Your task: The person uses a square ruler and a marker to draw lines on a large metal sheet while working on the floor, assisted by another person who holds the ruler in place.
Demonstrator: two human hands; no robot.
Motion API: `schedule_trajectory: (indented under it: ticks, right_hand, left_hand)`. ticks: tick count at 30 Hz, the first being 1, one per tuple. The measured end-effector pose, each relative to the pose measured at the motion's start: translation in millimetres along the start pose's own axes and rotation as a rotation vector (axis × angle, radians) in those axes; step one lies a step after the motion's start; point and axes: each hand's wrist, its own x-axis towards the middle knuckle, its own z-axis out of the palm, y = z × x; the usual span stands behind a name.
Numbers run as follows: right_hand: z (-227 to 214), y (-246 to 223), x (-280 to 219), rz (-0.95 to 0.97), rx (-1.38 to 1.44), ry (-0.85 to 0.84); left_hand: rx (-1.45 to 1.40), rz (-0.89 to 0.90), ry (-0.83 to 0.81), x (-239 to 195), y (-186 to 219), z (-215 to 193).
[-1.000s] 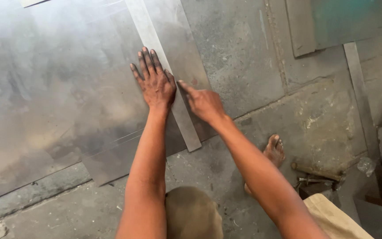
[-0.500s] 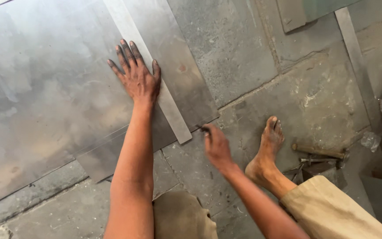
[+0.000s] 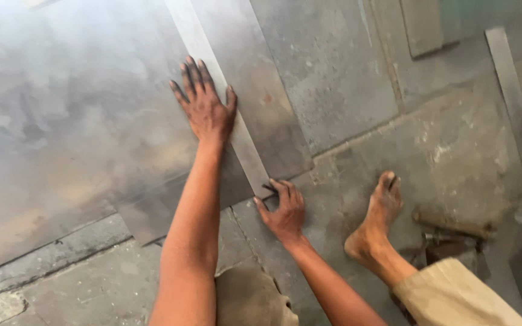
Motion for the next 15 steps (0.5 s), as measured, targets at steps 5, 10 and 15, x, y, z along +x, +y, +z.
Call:
schedule_trajectory:
  ticks: [5,10,15]
  right_hand:
    - [0.4,-2.8,1.1,0.001,-0.019,0.009]
    - [1.7,-3.0,3.1,0.01,-0.016,0.01]
    - [2.3,-4.1,2.5,0.022,-0.017,0.016]
  left_hand:
    - [-0.008,-0.021,0.014,0.2,0.1,0.8]
    - [0.001,-0.03,0.021,1.6,-3.0,7.7]
    - [-0.031,-0.033,0.009,1.7,-3.3,2.3]
